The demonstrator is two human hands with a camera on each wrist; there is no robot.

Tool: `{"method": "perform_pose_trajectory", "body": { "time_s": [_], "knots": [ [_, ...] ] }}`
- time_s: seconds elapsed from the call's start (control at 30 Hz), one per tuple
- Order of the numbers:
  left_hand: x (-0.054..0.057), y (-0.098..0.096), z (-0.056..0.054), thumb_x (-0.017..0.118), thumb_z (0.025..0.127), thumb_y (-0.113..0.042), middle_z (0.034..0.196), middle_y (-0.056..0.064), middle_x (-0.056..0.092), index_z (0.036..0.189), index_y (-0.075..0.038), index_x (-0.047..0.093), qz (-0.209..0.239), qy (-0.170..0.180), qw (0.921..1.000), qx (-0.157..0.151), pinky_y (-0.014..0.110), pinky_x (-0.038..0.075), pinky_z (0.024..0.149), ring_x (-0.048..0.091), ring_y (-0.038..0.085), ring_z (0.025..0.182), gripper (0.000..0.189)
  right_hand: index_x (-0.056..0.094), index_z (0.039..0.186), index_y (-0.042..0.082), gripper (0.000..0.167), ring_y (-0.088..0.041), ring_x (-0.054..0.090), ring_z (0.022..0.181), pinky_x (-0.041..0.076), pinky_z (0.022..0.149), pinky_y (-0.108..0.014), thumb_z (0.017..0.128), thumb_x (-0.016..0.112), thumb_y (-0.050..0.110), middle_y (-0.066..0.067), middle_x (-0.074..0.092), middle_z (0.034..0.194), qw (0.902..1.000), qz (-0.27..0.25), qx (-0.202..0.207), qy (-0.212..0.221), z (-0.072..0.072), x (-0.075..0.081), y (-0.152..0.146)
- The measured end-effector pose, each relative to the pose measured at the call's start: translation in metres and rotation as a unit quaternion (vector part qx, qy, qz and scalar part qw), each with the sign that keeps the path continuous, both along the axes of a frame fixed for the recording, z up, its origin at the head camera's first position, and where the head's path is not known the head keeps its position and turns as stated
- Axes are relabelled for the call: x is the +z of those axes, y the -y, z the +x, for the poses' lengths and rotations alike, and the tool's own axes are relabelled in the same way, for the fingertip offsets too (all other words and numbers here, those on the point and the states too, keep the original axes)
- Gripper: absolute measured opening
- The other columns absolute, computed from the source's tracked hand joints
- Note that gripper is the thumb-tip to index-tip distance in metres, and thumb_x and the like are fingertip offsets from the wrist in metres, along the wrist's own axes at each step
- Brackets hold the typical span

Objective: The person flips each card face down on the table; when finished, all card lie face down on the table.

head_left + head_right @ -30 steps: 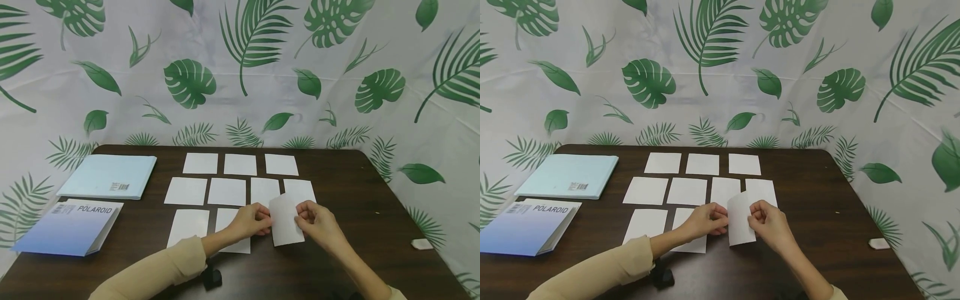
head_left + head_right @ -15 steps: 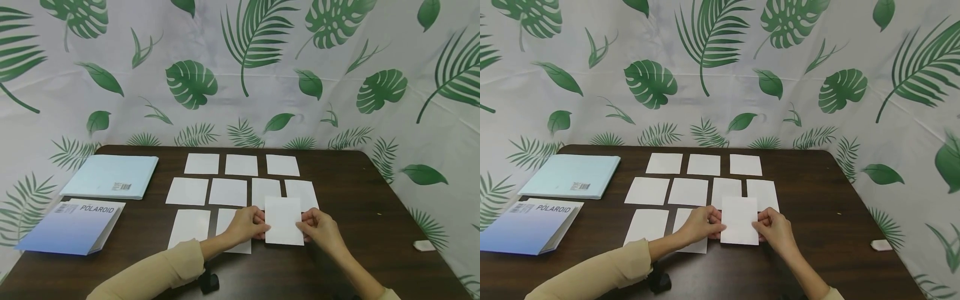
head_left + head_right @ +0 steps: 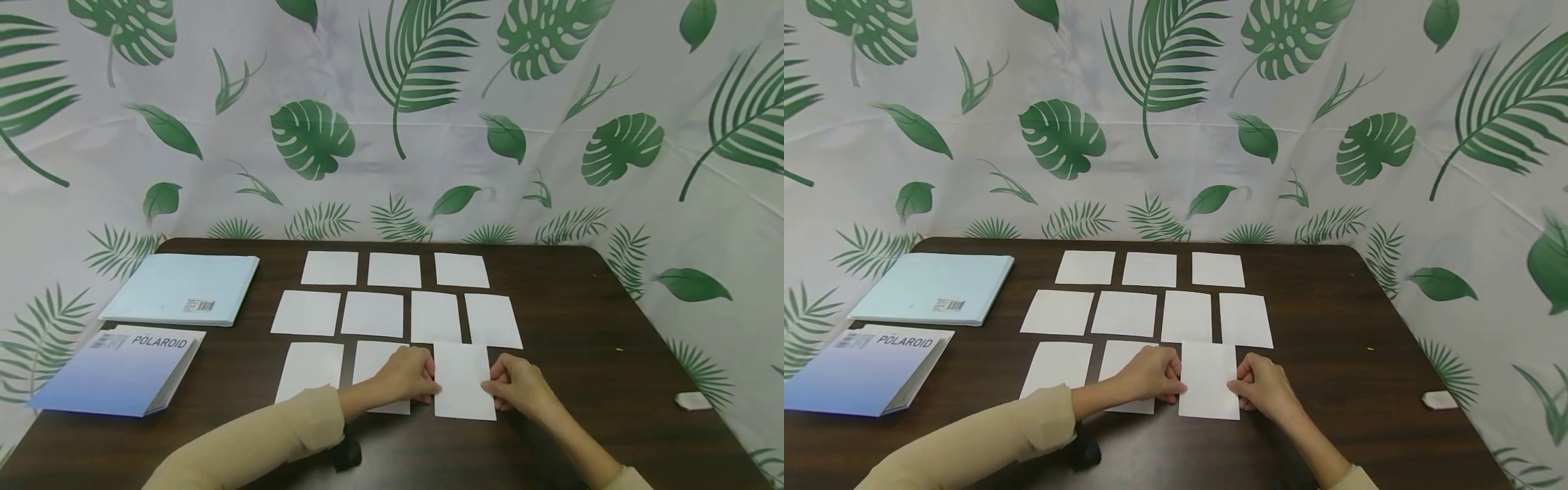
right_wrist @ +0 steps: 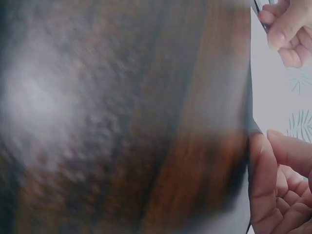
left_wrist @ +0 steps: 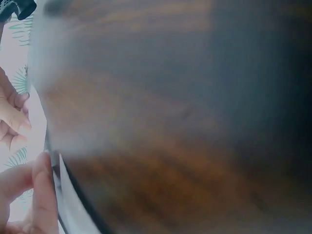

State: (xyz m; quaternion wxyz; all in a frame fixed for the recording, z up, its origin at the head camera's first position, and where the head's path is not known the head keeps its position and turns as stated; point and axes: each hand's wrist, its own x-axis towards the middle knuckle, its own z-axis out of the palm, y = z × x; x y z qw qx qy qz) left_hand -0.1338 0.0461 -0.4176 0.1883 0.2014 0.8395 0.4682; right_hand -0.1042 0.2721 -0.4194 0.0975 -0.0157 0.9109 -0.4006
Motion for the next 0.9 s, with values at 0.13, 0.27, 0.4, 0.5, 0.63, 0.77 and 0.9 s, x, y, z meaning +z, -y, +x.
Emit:
{"method": "perform_pose_trajectory", "body": {
  "time_s": [0.13,0.27,0.4,0.5,0.63,0.77,0.9],
  "knots": [
    [0.005,-0.003,-0.006,0.077,0.075,-0.008,0.053,-0.004,0.061,0.068,-0.007,0.058,-0.099,-0.067,0.992,-0.038,0.013,0.043,0.044,0.057,0.003,0.041,0.02,0.054,0.079,0.0,0.018,-0.013,0.059,0.049,0.053,0.046,-0.025,0.079,0.071,0.003,-0.002,0.057,0.058,0.9996,-0.003,0.023,0.018,-0.005,0.002,-0.004],
    [0.009,-0.006,-0.009,0.076,0.077,-0.017,0.05,-0.007,0.058,0.064,-0.01,0.063,-0.178,-0.106,0.9759,-0.071,0.014,0.039,0.042,0.051,-0.001,0.039,0.02,0.052,0.077,0.0,0.02,-0.012,0.059,0.047,0.054,0.045,-0.027,0.078,0.072,0.004,-0.002,0.055,0.057,0.9983,-0.007,0.05,0.03,-0.011,0.003,-0.007],
    [0.011,-0.008,-0.011,0.074,0.08,-0.019,0.047,-0.006,0.059,0.062,-0.011,0.065,-0.202,-0.087,0.9716,-0.089,0.014,0.039,0.04,0.054,0.001,0.039,0.022,0.051,0.075,0.0,0.023,-0.012,0.059,0.046,0.054,0.045,-0.029,0.077,0.073,0.004,-0.003,0.055,0.057,0.997,-0.005,0.067,0.037,-0.015,0.004,-0.008],
    [0.012,-0.008,-0.012,0.073,0.081,-0.019,0.047,-0.006,0.058,0.061,-0.011,0.065,-0.205,-0.076,0.9716,-0.091,0.013,0.04,0.041,0.055,0.002,0.04,0.023,0.051,0.074,0.001,0.024,-0.011,0.058,0.044,0.054,0.044,-0.029,0.076,0.075,0.003,-0.003,0.054,0.056,0.997,0.006,0.065,0.041,-0.018,0.004,-0.007],
    [0.011,-0.009,-0.014,0.074,0.08,-0.02,0.048,-0.006,0.058,0.062,-0.011,0.065,-0.199,-0.058,0.9745,-0.085,0.013,0.04,0.043,0.057,0.003,0.041,0.022,0.051,0.072,0.002,0.025,-0.011,0.056,0.042,0.053,0.044,-0.03,0.075,0.075,0.003,-0.004,0.053,0.055,0.997,0.023,0.058,0.045,-0.02,0.004,-0.008],
    [0.009,-0.008,-0.014,0.074,0.08,-0.019,0.048,-0.005,0.059,0.062,-0.011,0.065,-0.189,-0.051,0.9769,-0.085,0.013,0.04,0.042,0.058,0.004,0.041,0.023,0.051,0.072,0.003,0.025,-0.012,0.057,0.042,0.053,0.043,-0.029,0.076,0.076,0.007,-0.004,0.055,0.055,0.9962,0.044,0.06,0.044,-0.022,0.003,-0.011],
    [0.015,0.0,-0.025,0.072,0.083,-0.019,0.05,-0.004,0.06,0.066,-0.009,0.065,-0.154,-0.063,0.9837,-0.068,0.016,0.049,0.051,0.058,0.004,0.042,0.021,0.054,0.078,0.003,0.021,-0.012,0.059,0.046,0.052,0.045,-0.026,0.08,0.073,0.011,-0.003,0.057,0.059,0.9943,0.08,0.069,0.01,-0.035,0.017,-0.016]
  ]
}}
